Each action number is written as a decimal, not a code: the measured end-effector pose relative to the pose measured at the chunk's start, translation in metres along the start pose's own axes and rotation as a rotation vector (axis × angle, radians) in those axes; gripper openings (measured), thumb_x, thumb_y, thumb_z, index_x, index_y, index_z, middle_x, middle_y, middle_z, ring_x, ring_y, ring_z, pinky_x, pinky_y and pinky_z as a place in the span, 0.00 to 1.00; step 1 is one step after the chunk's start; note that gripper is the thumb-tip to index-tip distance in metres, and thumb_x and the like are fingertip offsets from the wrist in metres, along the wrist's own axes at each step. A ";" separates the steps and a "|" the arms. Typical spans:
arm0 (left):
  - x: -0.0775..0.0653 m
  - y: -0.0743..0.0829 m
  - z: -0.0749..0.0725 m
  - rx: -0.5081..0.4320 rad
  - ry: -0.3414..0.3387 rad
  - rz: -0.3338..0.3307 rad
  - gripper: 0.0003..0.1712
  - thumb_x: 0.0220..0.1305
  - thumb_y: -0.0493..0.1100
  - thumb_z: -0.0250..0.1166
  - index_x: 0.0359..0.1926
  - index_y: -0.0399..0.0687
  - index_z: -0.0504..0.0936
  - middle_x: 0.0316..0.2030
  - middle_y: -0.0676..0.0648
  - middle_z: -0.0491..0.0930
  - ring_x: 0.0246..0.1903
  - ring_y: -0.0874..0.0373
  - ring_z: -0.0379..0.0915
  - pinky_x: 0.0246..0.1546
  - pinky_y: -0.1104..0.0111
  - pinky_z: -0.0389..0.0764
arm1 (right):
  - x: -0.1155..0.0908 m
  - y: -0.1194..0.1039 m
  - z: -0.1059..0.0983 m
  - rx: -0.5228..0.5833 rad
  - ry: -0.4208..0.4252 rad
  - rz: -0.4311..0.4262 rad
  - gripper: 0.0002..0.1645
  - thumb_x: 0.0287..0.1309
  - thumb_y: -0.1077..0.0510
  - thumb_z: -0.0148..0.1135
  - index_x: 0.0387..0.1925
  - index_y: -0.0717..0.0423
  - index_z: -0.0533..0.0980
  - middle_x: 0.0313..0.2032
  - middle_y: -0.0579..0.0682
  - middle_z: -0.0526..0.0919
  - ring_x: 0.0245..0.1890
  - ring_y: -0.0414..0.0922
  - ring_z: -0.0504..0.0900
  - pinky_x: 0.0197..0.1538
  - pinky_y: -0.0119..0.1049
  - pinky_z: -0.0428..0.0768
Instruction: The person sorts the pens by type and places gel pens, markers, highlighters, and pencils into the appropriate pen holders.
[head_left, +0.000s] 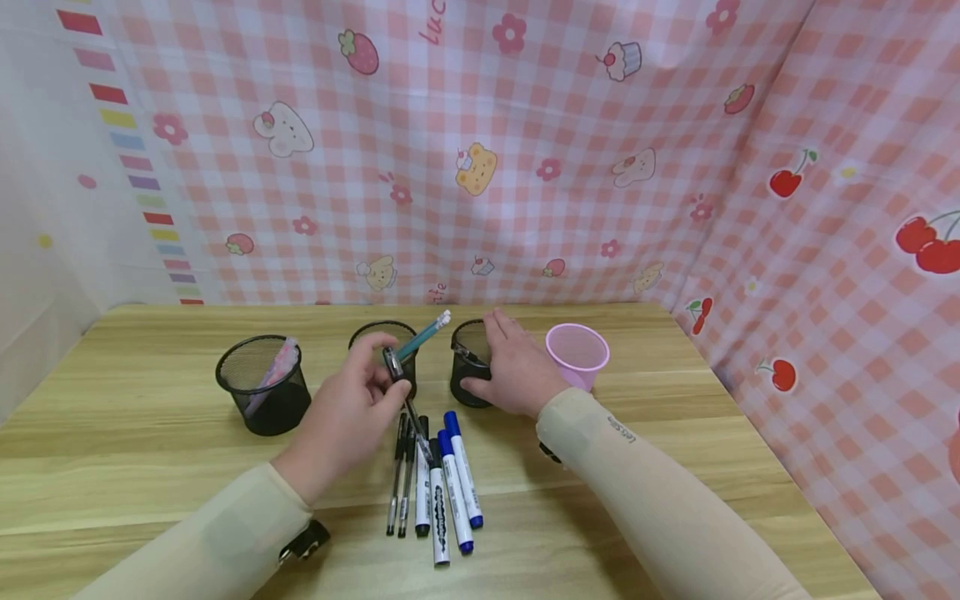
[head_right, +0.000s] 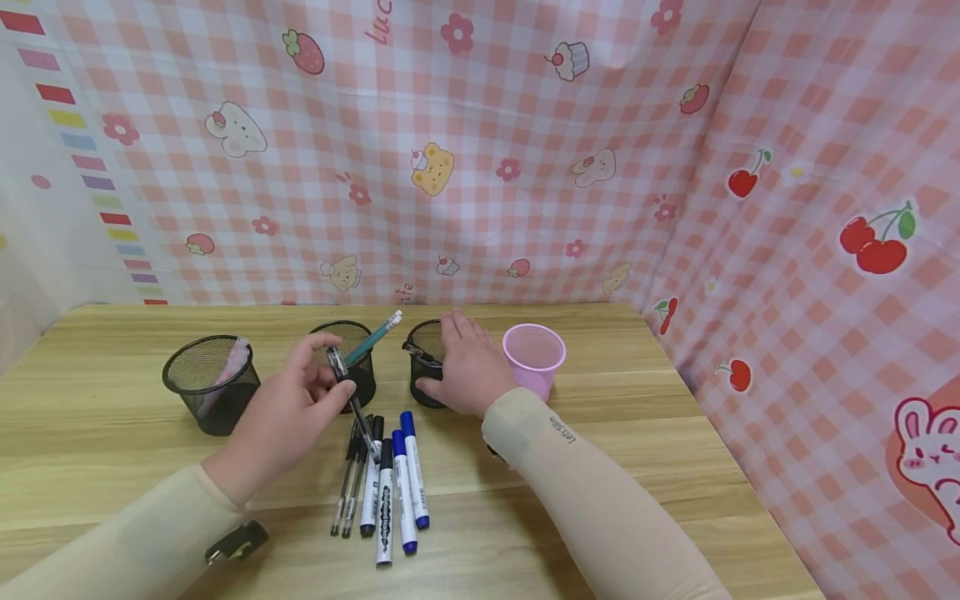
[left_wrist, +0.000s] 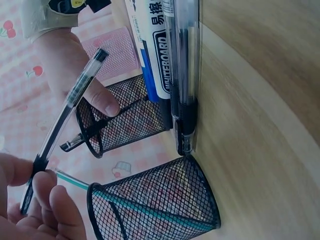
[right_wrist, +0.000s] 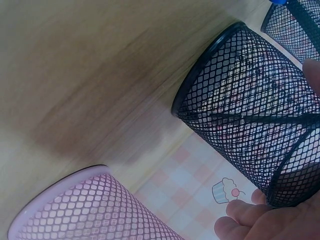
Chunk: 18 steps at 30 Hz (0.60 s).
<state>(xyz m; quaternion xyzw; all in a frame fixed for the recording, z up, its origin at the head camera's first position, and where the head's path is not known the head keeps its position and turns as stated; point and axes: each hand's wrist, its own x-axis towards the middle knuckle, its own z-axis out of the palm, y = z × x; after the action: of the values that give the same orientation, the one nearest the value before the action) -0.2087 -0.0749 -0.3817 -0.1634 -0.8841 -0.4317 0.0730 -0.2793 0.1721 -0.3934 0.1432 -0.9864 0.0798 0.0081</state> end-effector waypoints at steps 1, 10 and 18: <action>0.001 0.000 0.001 -0.006 0.015 0.002 0.29 0.75 0.41 0.65 0.71 0.51 0.64 0.33 0.48 0.81 0.25 0.57 0.72 0.24 0.68 0.76 | 0.000 0.000 0.000 -0.001 0.001 0.000 0.66 0.64 0.30 0.68 0.84 0.62 0.47 0.84 0.61 0.47 0.85 0.57 0.50 0.84 0.51 0.55; 0.008 -0.002 0.004 -0.107 0.144 -0.010 0.29 0.77 0.42 0.64 0.72 0.48 0.63 0.33 0.45 0.84 0.24 0.54 0.72 0.21 0.68 0.74 | 0.000 0.000 0.000 -0.009 -0.005 -0.001 0.66 0.64 0.30 0.67 0.84 0.62 0.47 0.84 0.61 0.47 0.85 0.56 0.50 0.84 0.51 0.55; 0.013 0.000 0.008 -0.220 0.246 -0.017 0.28 0.78 0.41 0.61 0.72 0.45 0.61 0.36 0.42 0.84 0.29 0.53 0.76 0.26 0.69 0.77 | 0.000 0.000 0.000 -0.010 0.001 -0.005 0.66 0.64 0.30 0.67 0.84 0.63 0.47 0.84 0.61 0.48 0.85 0.56 0.50 0.84 0.51 0.54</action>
<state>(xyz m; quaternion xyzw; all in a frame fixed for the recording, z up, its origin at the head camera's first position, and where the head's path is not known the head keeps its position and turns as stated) -0.2208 -0.0659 -0.3834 -0.1087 -0.8173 -0.5432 0.1588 -0.2797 0.1723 -0.3938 0.1455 -0.9865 0.0746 0.0094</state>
